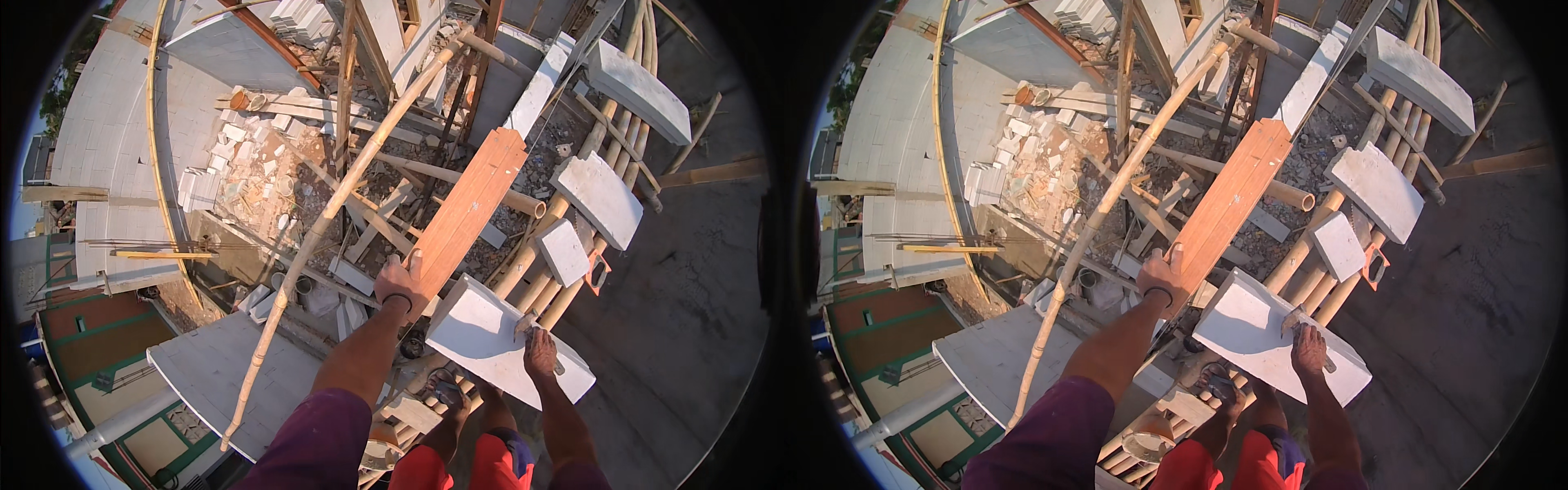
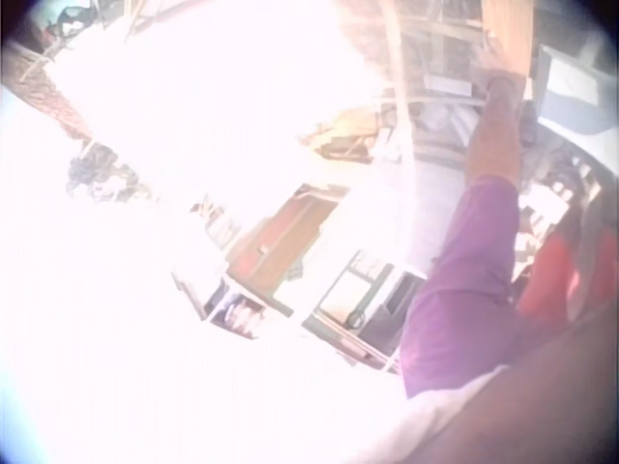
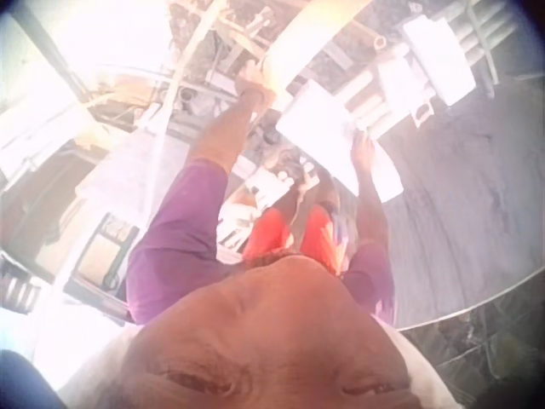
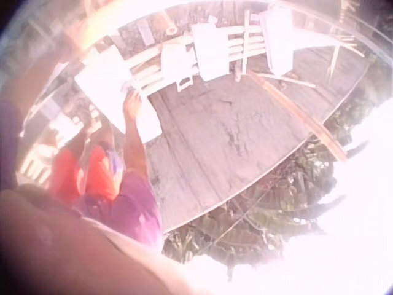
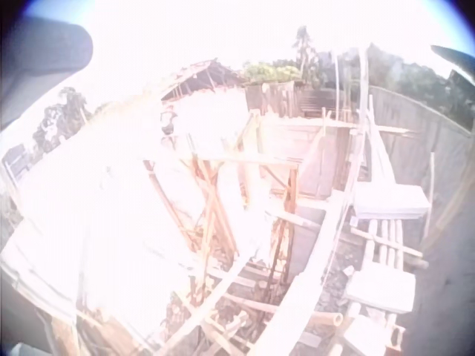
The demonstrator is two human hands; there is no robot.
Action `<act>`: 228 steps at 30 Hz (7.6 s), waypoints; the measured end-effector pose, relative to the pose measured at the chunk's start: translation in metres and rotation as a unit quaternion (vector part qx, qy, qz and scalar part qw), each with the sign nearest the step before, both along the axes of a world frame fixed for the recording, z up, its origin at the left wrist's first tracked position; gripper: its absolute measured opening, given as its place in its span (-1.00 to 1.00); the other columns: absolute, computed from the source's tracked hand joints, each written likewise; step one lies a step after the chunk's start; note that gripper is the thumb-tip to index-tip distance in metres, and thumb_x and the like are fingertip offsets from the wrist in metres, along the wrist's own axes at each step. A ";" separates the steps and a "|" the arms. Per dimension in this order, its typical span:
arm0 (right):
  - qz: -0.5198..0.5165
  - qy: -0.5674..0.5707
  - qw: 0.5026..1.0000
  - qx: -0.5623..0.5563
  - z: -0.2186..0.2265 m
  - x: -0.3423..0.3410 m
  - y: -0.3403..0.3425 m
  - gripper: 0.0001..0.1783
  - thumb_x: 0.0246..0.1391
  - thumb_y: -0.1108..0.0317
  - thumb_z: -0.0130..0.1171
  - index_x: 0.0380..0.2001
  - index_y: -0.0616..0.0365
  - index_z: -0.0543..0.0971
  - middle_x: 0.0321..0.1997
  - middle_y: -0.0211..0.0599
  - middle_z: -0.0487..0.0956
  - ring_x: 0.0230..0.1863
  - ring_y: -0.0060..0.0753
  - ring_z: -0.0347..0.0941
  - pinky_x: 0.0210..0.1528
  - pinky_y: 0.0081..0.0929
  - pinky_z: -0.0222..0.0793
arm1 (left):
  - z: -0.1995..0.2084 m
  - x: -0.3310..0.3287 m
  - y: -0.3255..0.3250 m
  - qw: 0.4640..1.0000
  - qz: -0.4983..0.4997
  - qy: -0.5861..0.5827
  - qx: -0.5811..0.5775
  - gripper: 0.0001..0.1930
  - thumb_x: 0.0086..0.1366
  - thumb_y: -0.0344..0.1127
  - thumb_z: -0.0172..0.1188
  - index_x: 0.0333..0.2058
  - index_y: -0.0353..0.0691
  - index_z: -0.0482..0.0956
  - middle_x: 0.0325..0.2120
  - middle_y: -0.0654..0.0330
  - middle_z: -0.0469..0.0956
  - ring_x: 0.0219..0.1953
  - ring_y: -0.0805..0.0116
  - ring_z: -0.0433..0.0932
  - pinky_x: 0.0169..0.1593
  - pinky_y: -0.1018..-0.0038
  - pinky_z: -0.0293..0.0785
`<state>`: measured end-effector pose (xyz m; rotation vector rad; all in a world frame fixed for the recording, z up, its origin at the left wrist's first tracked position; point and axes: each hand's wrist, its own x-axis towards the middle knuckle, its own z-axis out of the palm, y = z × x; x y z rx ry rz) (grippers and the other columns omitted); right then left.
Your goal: The person saws a piece of foam block, applies mortar to a wall using a trowel, and then places and hammers foam blocks into position on top of the wall.
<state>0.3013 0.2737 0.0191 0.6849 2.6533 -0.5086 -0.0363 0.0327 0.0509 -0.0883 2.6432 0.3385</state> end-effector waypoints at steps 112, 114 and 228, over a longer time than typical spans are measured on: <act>0.318 -0.086 0.936 0.121 -0.106 -0.193 0.348 -0.26 0.27 -0.22 0.00 0.24 0.18 0.43 0.15 0.14 0.47 0.18 0.13 0.37 0.18 0.12 0.34 | 0.065 0.111 -0.186 0.899 0.221 0.365 0.101 -0.45 0.40 0.16 0.06 -0.06 -0.28 0.65 -0.35 -0.10 0.67 -0.27 -0.05 0.66 -0.14 0.11 0.55; 0.318 -0.085 0.936 0.127 -0.097 -0.194 0.348 -0.26 0.26 -0.23 0.01 0.24 0.17 0.44 0.15 0.13 0.47 0.19 0.12 0.37 0.19 0.12 0.34 | 0.086 0.129 -0.183 0.881 0.246 0.372 0.156 -0.48 0.40 0.13 0.08 -0.11 -0.27 0.68 -0.43 -0.06 0.67 -0.35 -0.02 0.66 -0.22 0.13 0.54; 0.725 0.024 0.687 -0.039 0.093 -0.304 -0.299 -0.10 -0.25 -0.03 0.52 0.16 0.17 0.46 -0.05 0.00 0.66 0.02 0.02 0.60 0.13 -0.14 0.44 | 0.019 0.199 -0.282 0.342 0.501 0.446 0.658 -0.46 0.49 0.15 -0.04 0.08 -0.26 0.45 -0.24 0.12 0.60 -0.29 0.34 0.58 -0.21 0.43 0.55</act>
